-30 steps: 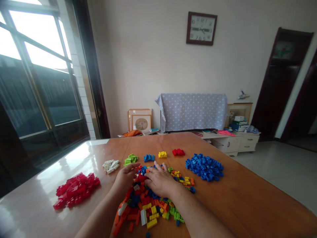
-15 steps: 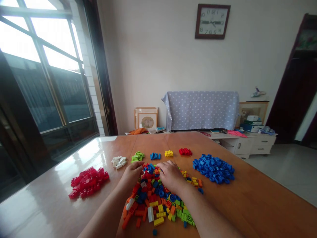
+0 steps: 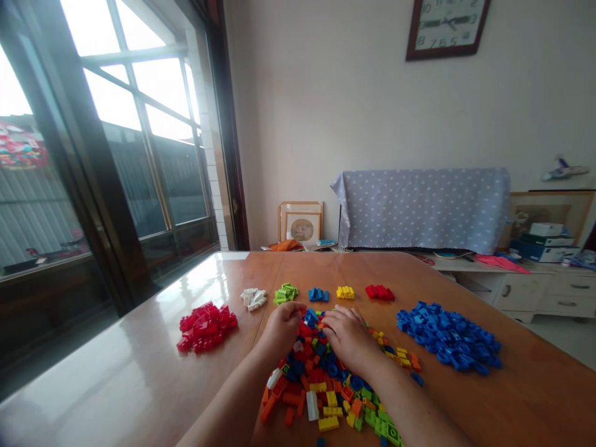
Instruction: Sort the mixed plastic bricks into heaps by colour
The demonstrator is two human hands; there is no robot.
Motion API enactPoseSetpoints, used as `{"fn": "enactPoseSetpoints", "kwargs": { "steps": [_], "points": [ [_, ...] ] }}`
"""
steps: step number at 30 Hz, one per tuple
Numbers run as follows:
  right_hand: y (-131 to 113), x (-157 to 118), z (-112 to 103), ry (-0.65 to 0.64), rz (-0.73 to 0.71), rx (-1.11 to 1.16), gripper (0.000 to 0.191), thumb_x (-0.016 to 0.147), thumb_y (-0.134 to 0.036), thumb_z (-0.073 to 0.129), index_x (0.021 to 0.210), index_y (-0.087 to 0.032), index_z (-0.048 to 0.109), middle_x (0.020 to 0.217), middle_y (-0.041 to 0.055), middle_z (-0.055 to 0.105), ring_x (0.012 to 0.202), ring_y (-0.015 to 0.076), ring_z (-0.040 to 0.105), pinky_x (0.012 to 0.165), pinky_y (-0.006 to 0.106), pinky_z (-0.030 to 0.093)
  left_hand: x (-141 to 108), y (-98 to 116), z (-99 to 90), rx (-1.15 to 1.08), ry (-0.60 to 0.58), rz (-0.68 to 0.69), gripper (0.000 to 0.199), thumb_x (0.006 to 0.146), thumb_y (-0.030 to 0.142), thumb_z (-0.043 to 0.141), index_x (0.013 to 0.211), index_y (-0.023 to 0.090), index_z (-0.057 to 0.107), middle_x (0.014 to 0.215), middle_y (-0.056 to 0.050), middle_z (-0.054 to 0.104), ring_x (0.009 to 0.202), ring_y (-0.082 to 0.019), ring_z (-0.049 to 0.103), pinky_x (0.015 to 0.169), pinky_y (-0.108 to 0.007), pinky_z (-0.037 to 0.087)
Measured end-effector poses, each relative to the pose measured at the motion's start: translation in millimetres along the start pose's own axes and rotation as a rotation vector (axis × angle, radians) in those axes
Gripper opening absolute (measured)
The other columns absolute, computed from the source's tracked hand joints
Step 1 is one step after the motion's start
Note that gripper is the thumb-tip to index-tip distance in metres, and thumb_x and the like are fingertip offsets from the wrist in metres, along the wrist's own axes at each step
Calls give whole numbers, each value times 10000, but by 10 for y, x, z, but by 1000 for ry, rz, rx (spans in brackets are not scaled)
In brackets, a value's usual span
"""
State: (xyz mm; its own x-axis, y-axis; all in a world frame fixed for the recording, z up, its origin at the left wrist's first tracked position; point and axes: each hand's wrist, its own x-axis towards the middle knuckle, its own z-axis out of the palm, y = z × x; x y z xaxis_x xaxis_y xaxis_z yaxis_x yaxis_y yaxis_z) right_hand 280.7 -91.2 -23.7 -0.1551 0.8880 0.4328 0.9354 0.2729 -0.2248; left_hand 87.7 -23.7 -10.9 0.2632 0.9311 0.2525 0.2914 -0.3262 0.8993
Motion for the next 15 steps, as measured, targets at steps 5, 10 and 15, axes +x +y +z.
{"fn": "enactPoseSetpoints", "kwargs": {
  "steps": [5, 10, 15],
  "points": [
    [-144, 20, -145, 190, -17, 40, 351, 1023, -330, 433, 1241, -220, 685, 1212, 96, 717, 1148, 259, 625, 1014, 436, 493, -62, 115, -1, -124, -3, -25, 277, 869, 234, 534, 1037, 150, 738, 830, -72, 709, 741, -178, 615, 655, -245, 452],
    [-294, -1, -256, 310, -76, 62, 355, 1026, -347, 440, 1298, -235, 638, 1193, 95, 722, 1129, 260, 648, 995, 431, 516, -166, 264, 41, -457, -42, -175, 293, 812, 337, 648, 1029, 146, 701, 747, -26, 659, 640, -135, 600, 588, -220, 444],
    [-328, -32, -258, 330, -107, 66, 311, 996, -383, 511, 1231, -242, 658, 1137, 91, 734, 1079, 264, 674, 952, 417, 544, -245, 324, 73, -704, -151, -254, 292, 788, 316, 663, 1008, 125, 674, 717, -27, 656, 634, -128, 626, 644, -244, 497]
  ]
}}
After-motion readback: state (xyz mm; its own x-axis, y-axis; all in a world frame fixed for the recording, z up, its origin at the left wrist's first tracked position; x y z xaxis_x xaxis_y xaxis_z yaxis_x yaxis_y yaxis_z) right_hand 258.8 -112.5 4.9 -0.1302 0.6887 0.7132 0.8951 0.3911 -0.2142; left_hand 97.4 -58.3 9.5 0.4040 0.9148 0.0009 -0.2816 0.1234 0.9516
